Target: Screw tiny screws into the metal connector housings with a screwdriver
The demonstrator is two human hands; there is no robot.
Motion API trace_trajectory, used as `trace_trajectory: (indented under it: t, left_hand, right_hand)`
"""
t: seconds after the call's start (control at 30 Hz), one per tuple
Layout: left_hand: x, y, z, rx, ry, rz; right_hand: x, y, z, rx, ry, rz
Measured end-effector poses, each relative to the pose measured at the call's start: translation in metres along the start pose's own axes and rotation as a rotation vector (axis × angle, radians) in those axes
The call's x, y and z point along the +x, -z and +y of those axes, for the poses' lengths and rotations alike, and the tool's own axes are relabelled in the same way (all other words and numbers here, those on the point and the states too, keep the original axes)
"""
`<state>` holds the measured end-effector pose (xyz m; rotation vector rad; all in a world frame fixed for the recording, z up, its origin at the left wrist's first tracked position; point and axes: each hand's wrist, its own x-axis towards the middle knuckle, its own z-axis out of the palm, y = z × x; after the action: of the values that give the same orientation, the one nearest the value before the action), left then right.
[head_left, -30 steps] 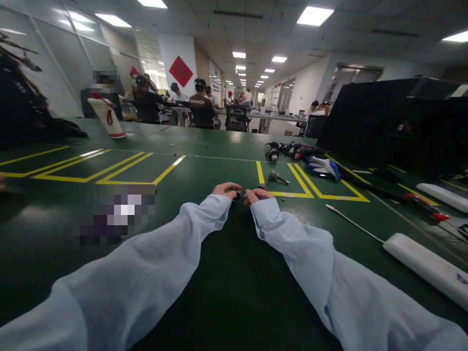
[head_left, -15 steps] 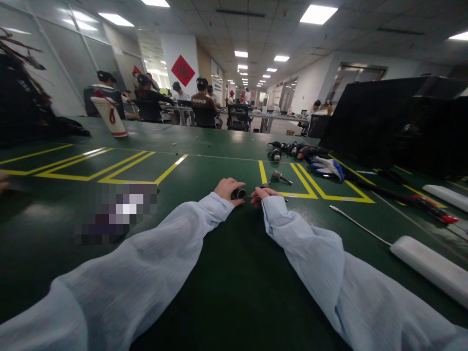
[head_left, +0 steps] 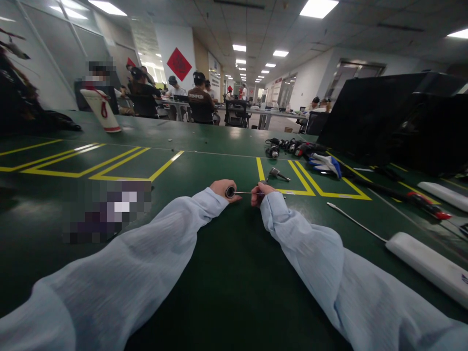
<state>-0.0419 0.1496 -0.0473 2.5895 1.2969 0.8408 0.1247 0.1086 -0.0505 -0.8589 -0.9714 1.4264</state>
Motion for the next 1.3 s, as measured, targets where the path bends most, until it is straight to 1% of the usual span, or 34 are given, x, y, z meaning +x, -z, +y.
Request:
trace_trajectory:
  t: [0.07,0.17,0.27,0.37,0.47,0.6,0.67,0.77,0.83,0.9,0.97,1.07,1.13,1.2,1.3]
  left_hand:
    - [0.001,0.0,0.0,0.037,0.013,-0.006]
    - [0.001,0.001,0.0,0.088,0.014,-0.008]
    - [-0.001,0.002,0.001,0.143,-0.055,0.016]
    - [-0.004,0.003,0.003,0.2,-0.129,0.02]
    - [-0.004,0.003,0.003,0.198,-0.182,0.04]
    - [-0.005,0.002,0.002,0.101,-0.225,0.088]
    - [-0.005,0.002,0.003,0.051,-0.222,0.105]
    - [-0.006,0.002,0.003,0.02,-0.186,0.107]
    - [-0.005,0.002,0.003,0.06,-0.143,0.089]
    - [-0.003,0.002,0.003,0.147,-0.085,0.039]
    - [0.0,0.002,0.004,0.246,-0.036,-0.038]
    - [0.001,0.001,0.005,0.332,-0.026,-0.118]
    - [0.0,0.001,0.006,0.328,-0.049,-0.104]
    - [-0.002,0.001,0.006,0.286,-0.088,-0.061]
    - [-0.005,0.003,0.006,0.197,-0.14,-0.004]
  right_hand:
    - [-0.002,0.0,0.0,-0.039,0.038,-0.005]
    - [-0.007,-0.004,0.0,-0.134,0.172,-0.02]
    - [-0.014,-0.011,0.001,-0.265,0.302,-0.011]
    - [-0.018,-0.016,0.002,-0.353,0.351,0.004]
    - [-0.017,-0.014,0.002,-0.281,0.278,-0.02]
    - [-0.01,-0.008,0.002,-0.046,0.055,-0.086]
    - [-0.007,-0.005,0.003,0.014,-0.01,-0.11]
    - [-0.005,-0.004,0.003,0.027,-0.023,-0.117]
    - [-0.007,-0.005,0.002,0.001,0.005,-0.102]
    - [-0.01,-0.008,0.002,-0.067,0.065,-0.077]
    - [-0.013,-0.01,0.002,-0.154,0.123,-0.055]
    - [-0.014,-0.012,0.002,-0.179,0.12,-0.057]
    - [-0.012,-0.01,0.003,-0.117,0.052,-0.086]
    - [-0.009,-0.006,0.003,-0.054,-0.019,-0.117]
    - [-0.003,-0.001,0.004,-0.011,-0.062,-0.137]
